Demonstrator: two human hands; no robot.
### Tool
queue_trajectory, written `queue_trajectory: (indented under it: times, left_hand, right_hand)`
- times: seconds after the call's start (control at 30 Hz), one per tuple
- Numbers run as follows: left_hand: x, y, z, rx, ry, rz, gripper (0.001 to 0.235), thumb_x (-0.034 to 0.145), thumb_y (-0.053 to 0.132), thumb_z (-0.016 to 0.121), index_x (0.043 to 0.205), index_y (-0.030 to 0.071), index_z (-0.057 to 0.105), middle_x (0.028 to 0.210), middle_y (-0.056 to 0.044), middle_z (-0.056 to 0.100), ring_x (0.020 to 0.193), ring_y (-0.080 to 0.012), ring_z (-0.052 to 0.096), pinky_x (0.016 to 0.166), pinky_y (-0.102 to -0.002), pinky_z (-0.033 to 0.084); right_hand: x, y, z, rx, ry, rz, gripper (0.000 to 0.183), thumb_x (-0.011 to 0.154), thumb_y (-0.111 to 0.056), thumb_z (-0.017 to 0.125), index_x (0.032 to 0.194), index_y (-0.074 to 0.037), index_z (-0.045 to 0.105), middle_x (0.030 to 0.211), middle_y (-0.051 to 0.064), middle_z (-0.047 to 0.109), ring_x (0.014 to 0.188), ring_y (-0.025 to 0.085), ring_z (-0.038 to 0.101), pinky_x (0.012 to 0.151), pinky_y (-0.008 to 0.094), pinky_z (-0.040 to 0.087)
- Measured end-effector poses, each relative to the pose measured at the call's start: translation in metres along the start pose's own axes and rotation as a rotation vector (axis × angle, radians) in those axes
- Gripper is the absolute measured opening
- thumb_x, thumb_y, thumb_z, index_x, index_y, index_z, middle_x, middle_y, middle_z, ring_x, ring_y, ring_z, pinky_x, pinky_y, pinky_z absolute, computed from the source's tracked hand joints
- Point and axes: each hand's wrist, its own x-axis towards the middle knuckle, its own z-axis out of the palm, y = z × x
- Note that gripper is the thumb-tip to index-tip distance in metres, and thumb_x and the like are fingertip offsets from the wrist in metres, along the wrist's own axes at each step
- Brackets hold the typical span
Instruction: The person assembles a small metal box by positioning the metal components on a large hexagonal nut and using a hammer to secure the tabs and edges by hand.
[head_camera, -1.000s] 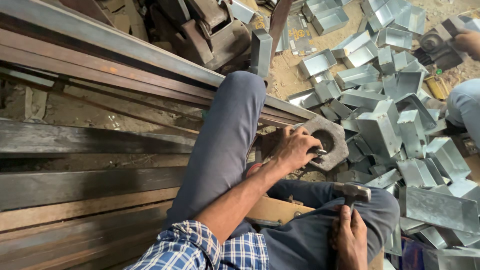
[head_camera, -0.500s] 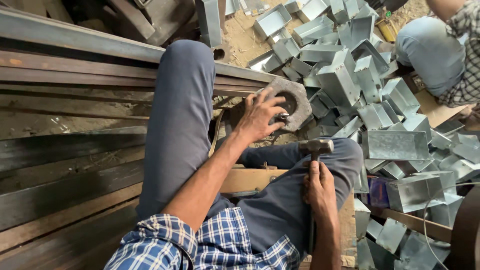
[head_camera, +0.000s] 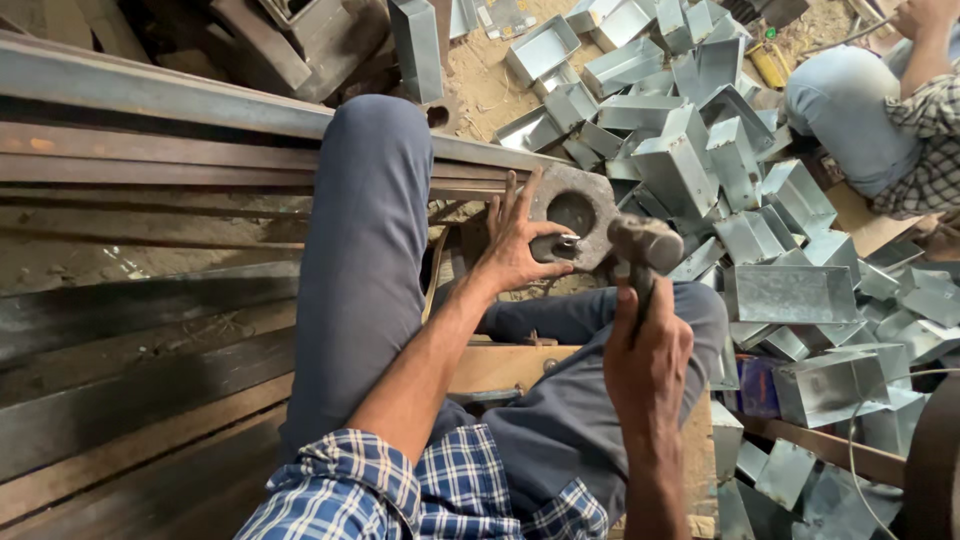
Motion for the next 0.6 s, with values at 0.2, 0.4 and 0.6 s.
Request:
queue_trajectory:
  times: [0.2, 0.4, 0.6]
  left_hand:
    - [0.004, 0.003, -0.006, -0.023, -0.003, -0.010, 0.052, 0.059, 0.048, 0.096, 0.106, 0.029, 0.084, 0.171, -0.010, 0.007, 0.157, -0.0472, -0.005, 0.120, -0.074, 0.003]
    - [-0.007, 0.005, -0.015, 0.010, -0.014, -0.030, 0.052, 0.062, 0.051, 0.095, 0.105, 0.023, 0.083, 0.171, -0.011, 0.009, 0.157, -0.0494, -0.001, 0.118, -0.075, 0.007]
    - [0.003, -0.004, -0.008, 0.075, 0.022, 0.058, 0.053, 0.065, 0.056, 0.091, 0.107, 0.026, 0.081, 0.171, -0.011, 0.013, 0.157, -0.0493, 0.004, 0.122, -0.072, 0.014]
  right_hand:
    - [0.017, 0.004, 0.051, -0.125, -0.203, 0.226, 0.024, 0.105, -0.025, 0.053, 0.105, 0.000, 0.049, 0.072, 0.030, 0.064, 0.071, 0.053, 0.063, 0.056, 0.061, 0.044]
    - [0.024, 0.005, 0.041, -0.202, -0.133, 0.134, 0.028, 0.108, -0.030, 0.054, 0.099, -0.004, 0.052, 0.073, 0.031, 0.063, 0.074, 0.056, 0.060, 0.063, 0.065, 0.042]
    - [0.022, 0.013, 0.052, 0.043, -0.036, 0.294, 0.028, 0.106, -0.028, 0.048, 0.106, 0.000, 0.050, 0.074, 0.030, 0.065, 0.069, 0.050, 0.066, 0.059, 0.062, 0.044]
